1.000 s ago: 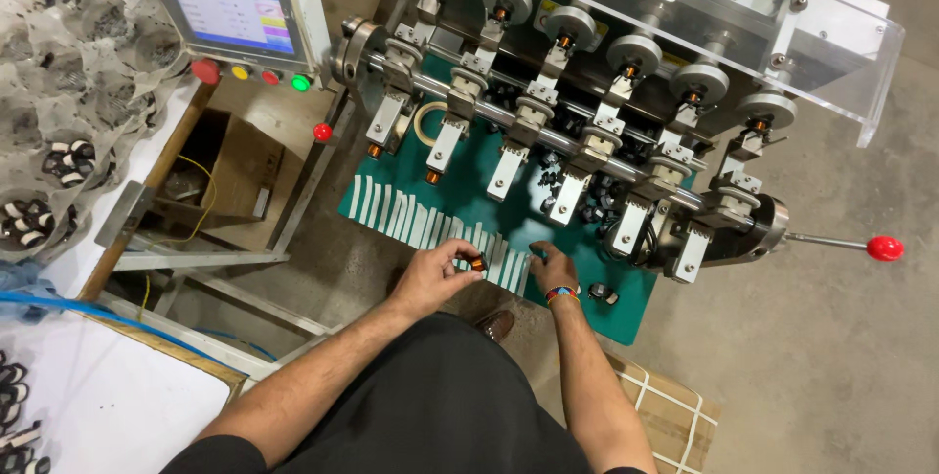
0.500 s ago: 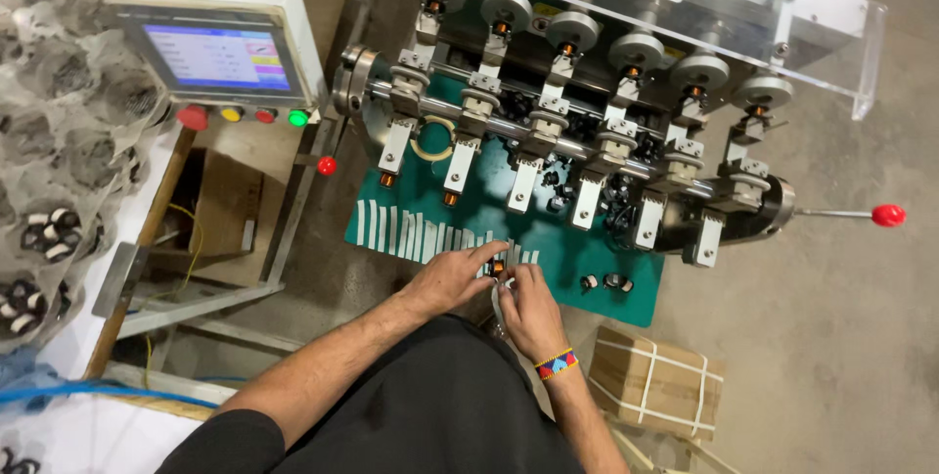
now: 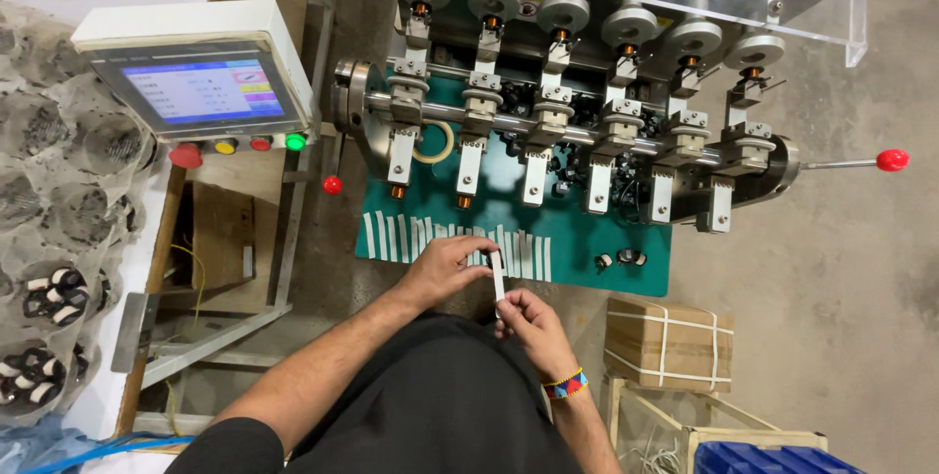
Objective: The person assembles small electronic components by hand, placing cylindrical parts into slots on a green fixture and adjusting machine parts. They wipe the fixture with a cloth and continue handling components throughout the clip.
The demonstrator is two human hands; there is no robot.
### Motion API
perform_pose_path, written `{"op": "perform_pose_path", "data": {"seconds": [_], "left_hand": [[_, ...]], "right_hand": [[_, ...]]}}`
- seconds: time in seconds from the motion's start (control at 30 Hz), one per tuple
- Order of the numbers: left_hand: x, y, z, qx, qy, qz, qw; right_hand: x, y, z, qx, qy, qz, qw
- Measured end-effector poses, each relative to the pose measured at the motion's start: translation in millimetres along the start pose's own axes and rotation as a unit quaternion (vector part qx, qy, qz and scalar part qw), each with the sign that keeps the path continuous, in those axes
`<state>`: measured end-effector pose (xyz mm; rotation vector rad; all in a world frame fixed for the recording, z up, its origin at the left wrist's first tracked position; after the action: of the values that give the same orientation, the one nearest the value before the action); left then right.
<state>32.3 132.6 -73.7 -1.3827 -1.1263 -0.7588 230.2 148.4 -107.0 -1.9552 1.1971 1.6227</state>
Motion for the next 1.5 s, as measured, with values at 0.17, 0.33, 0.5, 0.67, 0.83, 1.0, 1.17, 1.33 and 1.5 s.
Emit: {"op": "perform_pose_path", "data": {"seconds": [0.17,0.33,0.5,0.67,0.83,1.0,1.17,1.33,1.5], "left_hand": [[-40,23,-1,-0.121,-0.202,-0.321,0.917],[-45,40,-10,-0.257,-0.286,-0.504,0.773],[-38,36,-13,-0.285,-0.270,-0.582,0.712],[3,19,-3,-0.106,0.017,-0.025,0.994],[37,28,-2,-0.105,0.027,0.053,0.993],[55,38,-1,-0.045,0.032,0.030,0.998],[23,72,2,0.026,-0.099,0.010,0.995],[-31,148,12,-0.047,-0.259,-0.197,0.944],[-6,134,31,0.064,-0.082,0.114,0.988]], "right_hand": [[-46,6,3,0.087,-0.209,-0.388,0.893],[-97,36,8,0.098,-0.369,-0.541,0.749],[-81,26,11,0.154,-0.320,-0.451,0.819],[-50,-31,23,0.137,-0.126,-0.256,0.949],[-61,-40,32,0.005,-0.113,-0.283,0.953],[-97,-31,27,0.020,-0.172,-0.407,0.897],[-118,-31,4,-0.016,-0.259,-0.480,0.838],[-78,-73,-2,-0.066,-0.208,-0.545,0.810],[-7,-176,18,-0.071,-0.049,-0.635,0.767]]}}
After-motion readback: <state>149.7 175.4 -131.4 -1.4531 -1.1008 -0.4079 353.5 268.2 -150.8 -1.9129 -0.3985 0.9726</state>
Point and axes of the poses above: each hand's wrist, its own z-axis towards the middle knuckle, its own y-axis out of the palm, x = y × z, the point moved 6 cm from there along z, towards the middle knuckle, and after that the axes turned 13 degrees about -y, right-handed, at the moved point
